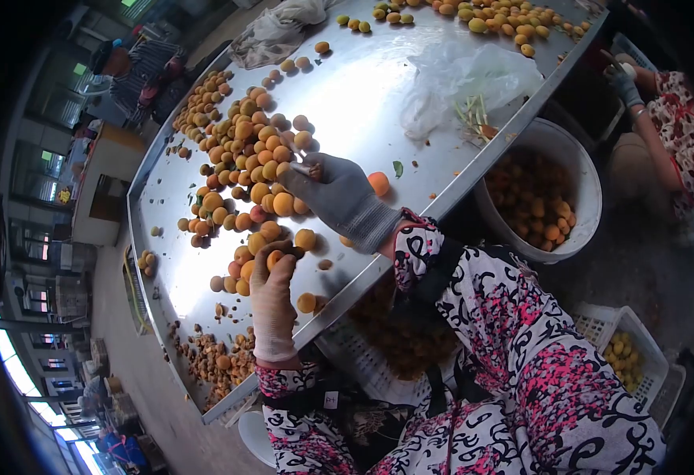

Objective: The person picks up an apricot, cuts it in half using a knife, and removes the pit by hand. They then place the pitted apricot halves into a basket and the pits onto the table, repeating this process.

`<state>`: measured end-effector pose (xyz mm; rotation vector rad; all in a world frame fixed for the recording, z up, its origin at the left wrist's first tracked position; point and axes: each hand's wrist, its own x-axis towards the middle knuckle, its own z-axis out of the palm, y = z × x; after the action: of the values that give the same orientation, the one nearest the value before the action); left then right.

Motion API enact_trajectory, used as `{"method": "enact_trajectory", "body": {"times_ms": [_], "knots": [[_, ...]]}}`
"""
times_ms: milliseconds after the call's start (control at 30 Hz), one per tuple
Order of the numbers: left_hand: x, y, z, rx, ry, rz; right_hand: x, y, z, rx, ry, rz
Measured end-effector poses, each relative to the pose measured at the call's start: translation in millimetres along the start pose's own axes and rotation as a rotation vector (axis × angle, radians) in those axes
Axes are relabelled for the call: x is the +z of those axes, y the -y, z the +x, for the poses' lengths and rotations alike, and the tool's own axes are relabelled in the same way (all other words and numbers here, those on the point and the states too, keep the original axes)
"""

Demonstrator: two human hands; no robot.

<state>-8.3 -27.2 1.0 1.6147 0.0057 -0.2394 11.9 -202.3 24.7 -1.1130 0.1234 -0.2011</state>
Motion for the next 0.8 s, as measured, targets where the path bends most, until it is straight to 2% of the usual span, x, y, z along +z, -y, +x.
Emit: {"method": "enact_trajectory", "body": {"times_ms": [67,100,133,200,267,333,400,467,500,533,600,633,733,767,800], "knots": [[0,-9,-8,0.008,-0.046,0.038,-11,-2,9,-0.019,0.142,-0.813],[-4,-9,-10,0.018,-0.001,-0.065,-15,1,10,0.007,0.244,-1.15],[-7,-11,-13,0.028,0.043,-0.168,-19,-1,8,0.007,0.244,-1.15],[-11,-14,-24,-0.07,0.188,-0.099,-23,-6,4,0.096,0.486,-1.558],[-11,-16,-33,-0.207,0.39,-0.044,-24,-15,1,0.135,0.554,-1.631],[-6,-16,-41,-0.171,0.575,0.129,-28,-43,3,0.202,0.617,-1.714],[-8,-7,-40,-0.072,0.522,0.161,-26,-40,1,0.166,0.579,-1.643],[-13,-9,-35,-0.173,0.38,0.044,-19,-27,3,0.227,0.523,-1.509],[-11,-7,-32,-0.193,0.276,0.034,-20,-25,4,0.145,0.506,-1.429],[-9,-3,-30,-0.19,0.266,0.031,-17,-25,6,0.139,0.516,-1.431],[-2,6,-26,0.087,0.158,0.146,-9,-20,9,0.364,0.557,-0.871],[1,8,-23,0.14,0.178,0.165,-4,-17,5,0.376,0.567,-0.682],[6,-4,-21,0.198,0.158,0.205,10,7,-9,0.493,0.479,-0.601],[6,-5,-23,0.172,0.183,-0.014,8,-5,-7,0.456,0.475,-0.598],[3,-7,-24,0.175,0.182,-0.01,9,-2,-10,0.451,0.476,-0.595]]}}
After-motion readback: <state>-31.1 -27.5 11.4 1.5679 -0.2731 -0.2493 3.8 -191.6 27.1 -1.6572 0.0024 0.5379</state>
